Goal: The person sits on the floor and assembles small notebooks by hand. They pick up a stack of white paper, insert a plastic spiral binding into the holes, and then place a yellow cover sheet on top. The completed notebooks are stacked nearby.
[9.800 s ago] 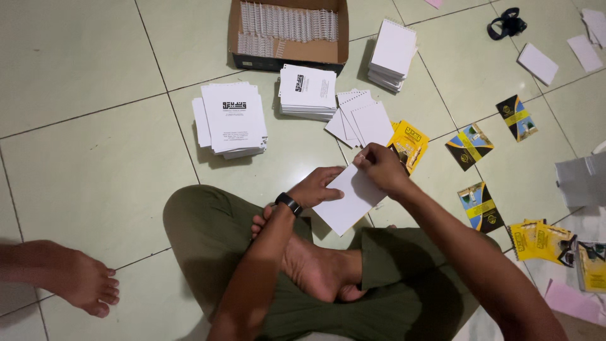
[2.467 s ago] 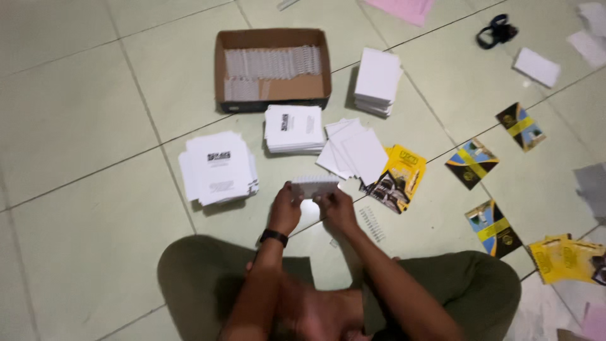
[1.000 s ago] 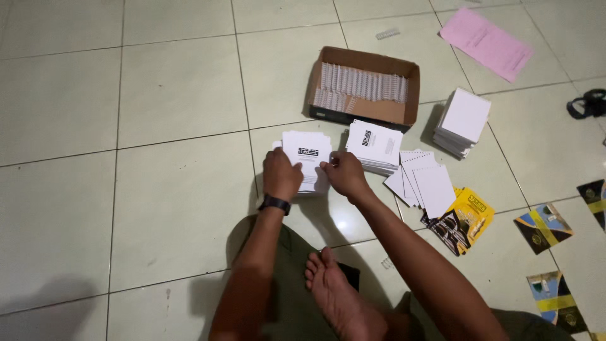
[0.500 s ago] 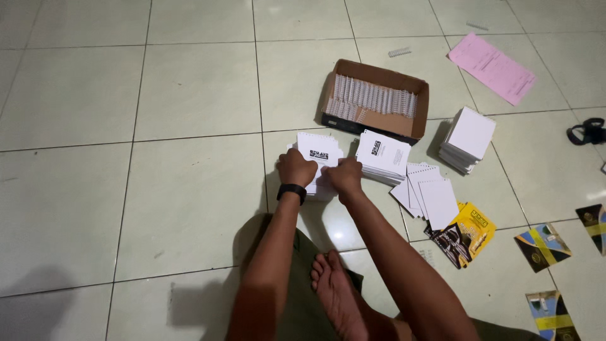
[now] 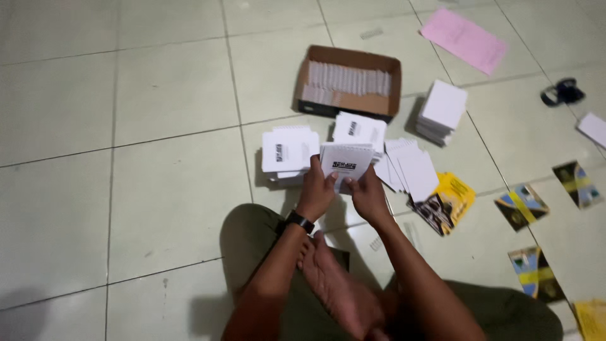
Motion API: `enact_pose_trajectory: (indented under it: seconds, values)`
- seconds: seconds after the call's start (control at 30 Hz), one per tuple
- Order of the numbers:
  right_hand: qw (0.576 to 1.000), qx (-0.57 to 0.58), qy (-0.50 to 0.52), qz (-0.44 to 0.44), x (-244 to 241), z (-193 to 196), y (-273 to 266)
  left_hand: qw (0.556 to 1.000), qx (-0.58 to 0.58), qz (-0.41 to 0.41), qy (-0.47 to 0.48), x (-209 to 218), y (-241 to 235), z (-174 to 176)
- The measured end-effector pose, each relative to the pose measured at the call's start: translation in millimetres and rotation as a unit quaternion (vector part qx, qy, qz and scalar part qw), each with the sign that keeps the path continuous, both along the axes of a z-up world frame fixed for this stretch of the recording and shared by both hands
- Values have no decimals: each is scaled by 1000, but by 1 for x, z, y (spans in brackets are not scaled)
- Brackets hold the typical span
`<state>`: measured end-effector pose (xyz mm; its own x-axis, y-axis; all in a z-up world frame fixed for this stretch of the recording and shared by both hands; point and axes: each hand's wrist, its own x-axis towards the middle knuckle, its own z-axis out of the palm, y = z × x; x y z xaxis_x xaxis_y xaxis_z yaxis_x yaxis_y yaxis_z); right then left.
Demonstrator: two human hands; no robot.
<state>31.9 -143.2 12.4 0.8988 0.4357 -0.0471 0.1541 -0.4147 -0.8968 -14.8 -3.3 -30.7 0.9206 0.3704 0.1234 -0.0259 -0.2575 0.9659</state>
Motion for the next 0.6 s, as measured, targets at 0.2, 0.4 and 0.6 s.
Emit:
enact_pose_trajectory:
  seconds: [0.2, 0.4, 0.6]
  values:
    - [997, -31, 14, -71, 20, -95, -43, 999, 12, -8, 30, 11, -40, -36]
    - [996, -57, 3, -68, 22, -166, -41, 996, -34, -16, 83, 26, -47, -129]
    - [994, -46, -4, -94, 15, -169, -43, 993, -1, -11, 117, 22, -51, -132]
